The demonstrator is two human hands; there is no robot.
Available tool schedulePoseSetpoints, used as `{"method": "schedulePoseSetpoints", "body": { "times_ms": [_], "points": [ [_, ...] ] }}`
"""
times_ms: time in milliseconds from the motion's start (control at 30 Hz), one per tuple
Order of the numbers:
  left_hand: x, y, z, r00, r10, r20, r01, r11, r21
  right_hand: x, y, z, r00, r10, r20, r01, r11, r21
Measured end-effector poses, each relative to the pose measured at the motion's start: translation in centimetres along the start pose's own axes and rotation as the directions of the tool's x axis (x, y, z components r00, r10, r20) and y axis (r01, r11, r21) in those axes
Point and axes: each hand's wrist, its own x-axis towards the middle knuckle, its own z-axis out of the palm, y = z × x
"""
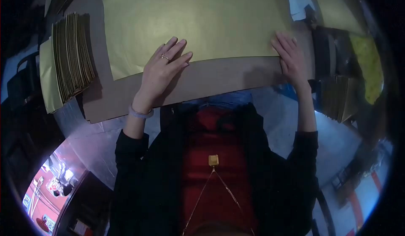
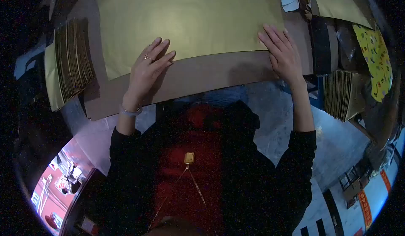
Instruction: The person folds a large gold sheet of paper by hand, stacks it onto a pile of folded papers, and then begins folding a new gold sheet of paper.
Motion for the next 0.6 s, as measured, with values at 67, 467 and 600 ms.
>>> {"method": "schedulePoseSetpoints", "body": {
  "times_ms": [67,467,600],
  "points": [
    [-0.18,-0.49,0.33,0.999,0.018,-0.028,-0.019,1.000,-0.025,0.03,-0.07,-0.07,1.000,-0.008,-0.017,0.009,1.000,0.028],
    [-0.17,-0.50,0.63,0.997,0.036,-0.067,-0.037,0.999,-0.010,-0.09,0.12,0.51,0.998,-0.016,-0.063,0.018,0.999,0.039],
    [-0.33,-0.50,0.87,0.997,0.035,-0.069,-0.034,0.999,0.014,-0.33,-0.03,-0.24,1.000,0.028,0.005,-0.028,0.999,-0.044]
  ]
}}
